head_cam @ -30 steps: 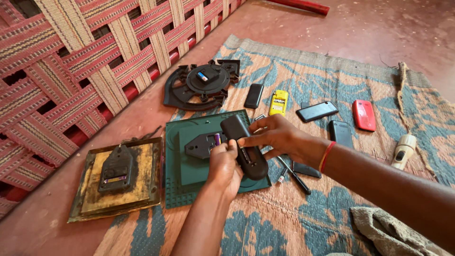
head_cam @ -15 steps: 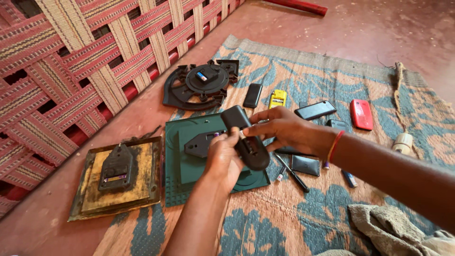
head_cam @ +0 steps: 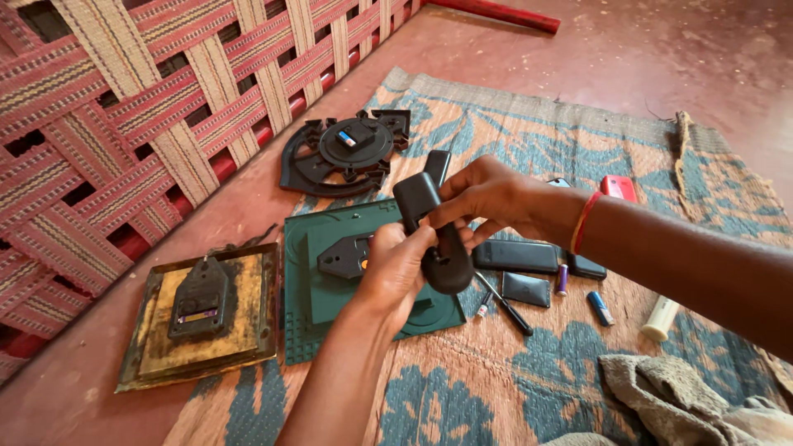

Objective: The person opens several small electronic devices, removes old batteries, and inserts new ones. They handle multiple devices one at a time, including a black remote-like device and a small black box, then close the battery compartments.

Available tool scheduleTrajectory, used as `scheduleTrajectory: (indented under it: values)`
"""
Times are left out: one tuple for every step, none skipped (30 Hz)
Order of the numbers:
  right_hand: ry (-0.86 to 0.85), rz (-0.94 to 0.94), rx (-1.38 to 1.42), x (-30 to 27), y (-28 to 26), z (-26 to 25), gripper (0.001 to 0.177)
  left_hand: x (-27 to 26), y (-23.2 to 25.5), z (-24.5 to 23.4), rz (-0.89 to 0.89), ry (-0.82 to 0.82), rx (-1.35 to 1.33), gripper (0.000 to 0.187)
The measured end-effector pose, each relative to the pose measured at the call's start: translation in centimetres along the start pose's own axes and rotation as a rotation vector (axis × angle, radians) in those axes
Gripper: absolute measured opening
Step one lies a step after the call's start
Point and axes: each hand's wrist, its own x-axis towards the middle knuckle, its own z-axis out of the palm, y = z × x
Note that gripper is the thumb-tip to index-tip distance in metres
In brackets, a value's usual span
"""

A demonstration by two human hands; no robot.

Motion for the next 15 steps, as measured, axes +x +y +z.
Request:
scheduleTrajectory:
  values:
    - [-0.01, -0.019, -0.005, -0.1, 0.0, -0.1, 0.024, 0.0, 0.1, -0.1, 0.014, -0.007, 0.012, 0.026]
    - [-0.035, -0.042, 0.004, -0.3, -0.1, -0.2, 0.026, 0.0, 0.2, -0.2, 0.022, -0.012, 0.036, 0.026]
    - [-0.061, -0.065, 0.013, -0.6, -0.2, -0.4, 0.029, -0.1, 0.5, -0.3, 0.031, -0.016, 0.059, 0.025]
    - [-0.087, -0.088, 0.021, -0.8, -0.4, -0.6, 0.031, -0.1, 0.8, -0.3, 0.04, -0.019, 0.083, 0.025]
    - [-0.102, -0.068, 0.008, -0.9, -0.8, -0.8, 0.03, 0.0, 1.2, -0.2, 0.026, 0.026, 0.098, 0.025]
    - [-0.116, -0.048, -0.004, -0.9, -1.5, -1.3, 0.03, 0.3, 1.7, 0.0, 0.011, 0.072, 0.113, 0.025]
    - [-0.132, -0.028, -0.015, -0.8, -2.3, -1.7, 0.031, 0.5, 2.3, 0.2, -0.005, 0.119, 0.129, 0.026]
    - [-0.123, -0.029, -0.048, -0.9, -3.1, -2.3, 0.029, 0.6, 2.9, 0.3, -0.019, 0.149, 0.081, 0.025]
    - [-0.114, -0.029, -0.082, -1.0, -3.9, -3.0, 0.028, 0.5, 3.6, 0.5, -0.034, 0.18, 0.031, 0.025]
    - [-0.106, -0.029, -0.115, -1.1, -4.6, -3.5, 0.026, 0.5, 4.3, 0.7, -0.049, 0.211, -0.018, 0.026]
    - [-0.067, -0.042, -0.225, -1.2, -5.2, -3.8, 0.025, 0.6, 4.9, 1.0, -0.072, 0.23, -0.043, 0.025]
    - [-0.027, -0.055, -0.334, -1.3, -5.8, -4.1, 0.024, 0.6, 5.6, 1.3, -0.095, 0.248, -0.069, 0.025]
    - [0.015, -0.068, -0.445, -1.5, -6.3, -4.3, 0.023, 0.6, 6.1, 1.6, -0.118, 0.264, -0.096, 0.025]
    - [0.06, -0.223, -0.594, -1.7, -6.6, -4.6, 0.022, 0.7, 6.5, 1.9, -0.118, 0.262, -0.076, 0.025]
    - [0.108, -0.381, -0.743, -1.9, -6.7, -4.8, 0.02, 0.9, 6.8, 2.3, -0.117, 0.26, -0.056, 0.025]
